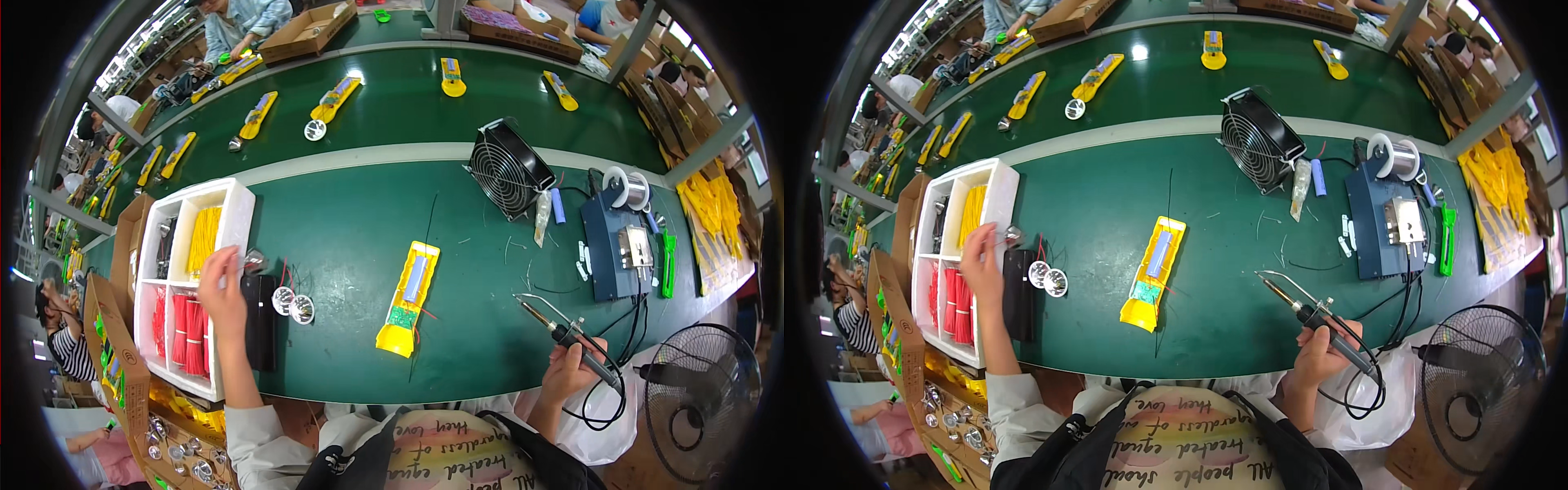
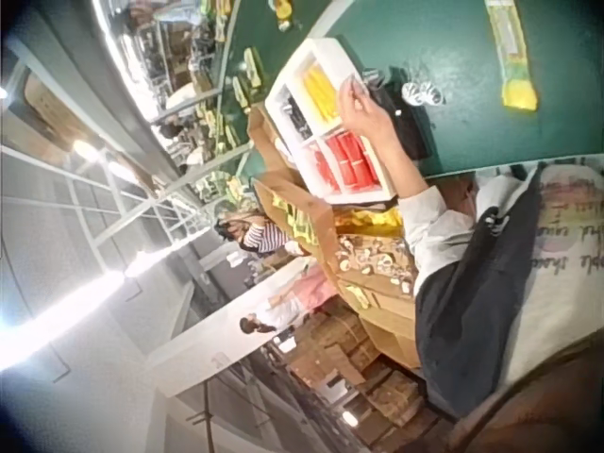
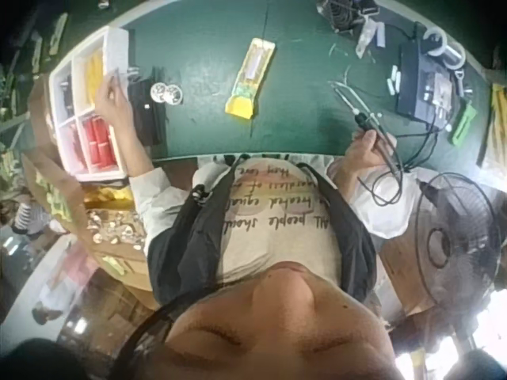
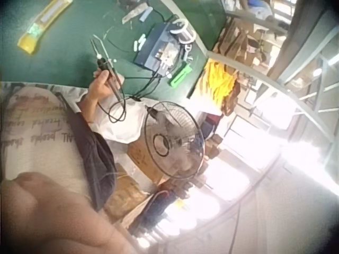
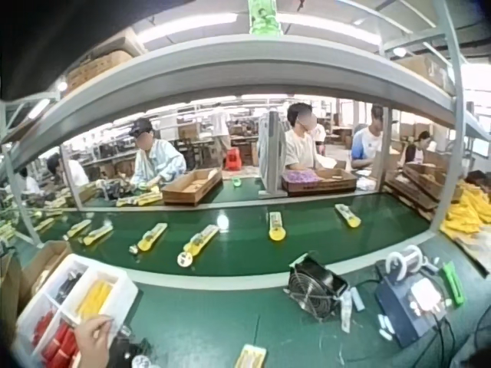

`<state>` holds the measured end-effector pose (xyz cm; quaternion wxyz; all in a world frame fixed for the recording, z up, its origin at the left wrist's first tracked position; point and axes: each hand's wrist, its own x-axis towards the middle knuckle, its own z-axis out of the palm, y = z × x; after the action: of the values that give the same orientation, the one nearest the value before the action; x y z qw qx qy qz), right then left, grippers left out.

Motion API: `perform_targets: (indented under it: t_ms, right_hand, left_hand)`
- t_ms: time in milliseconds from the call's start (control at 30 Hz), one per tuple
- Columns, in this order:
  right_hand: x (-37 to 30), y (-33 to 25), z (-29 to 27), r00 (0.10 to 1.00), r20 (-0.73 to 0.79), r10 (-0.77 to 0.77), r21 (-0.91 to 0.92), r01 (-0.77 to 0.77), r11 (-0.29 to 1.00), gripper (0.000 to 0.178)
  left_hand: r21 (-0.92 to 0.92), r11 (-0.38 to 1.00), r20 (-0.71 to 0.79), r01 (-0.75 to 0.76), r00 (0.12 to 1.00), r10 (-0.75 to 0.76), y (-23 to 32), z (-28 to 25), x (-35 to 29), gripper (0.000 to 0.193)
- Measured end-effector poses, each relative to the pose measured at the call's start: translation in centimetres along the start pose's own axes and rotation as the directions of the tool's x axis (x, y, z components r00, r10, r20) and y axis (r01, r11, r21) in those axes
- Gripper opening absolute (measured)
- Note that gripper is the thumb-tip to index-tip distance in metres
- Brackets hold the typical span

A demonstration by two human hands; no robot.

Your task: The person solders wires and circuit boards inside flashlight housings using a soldering iron, retrieves reflector parts, and places the assembled flashlight components onto a conveyor belt.

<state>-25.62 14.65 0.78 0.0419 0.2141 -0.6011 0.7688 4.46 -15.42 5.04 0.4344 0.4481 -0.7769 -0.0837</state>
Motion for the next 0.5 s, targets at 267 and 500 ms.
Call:
perform_targets:
  t_ms: [267,500]
  right_hand:
    - [-0.2,0.4,-1.3,0.999,0.033,-0.006,0.098,0.002,0.995,0.015]
    - [-0.7,0.4,-0.7,0.998,0.060,0.007,0.063,-0.011,0.998,0.014]
  left_hand:
    - [-0.104,0.968,0.438,0.228,0.884,-0.161,7.6,-1.8,-7.5,0.011]
    - [-0.131,0.917,0.410,0.378,0.862,-0.297,9.7,2.3,-12.0,0.007]
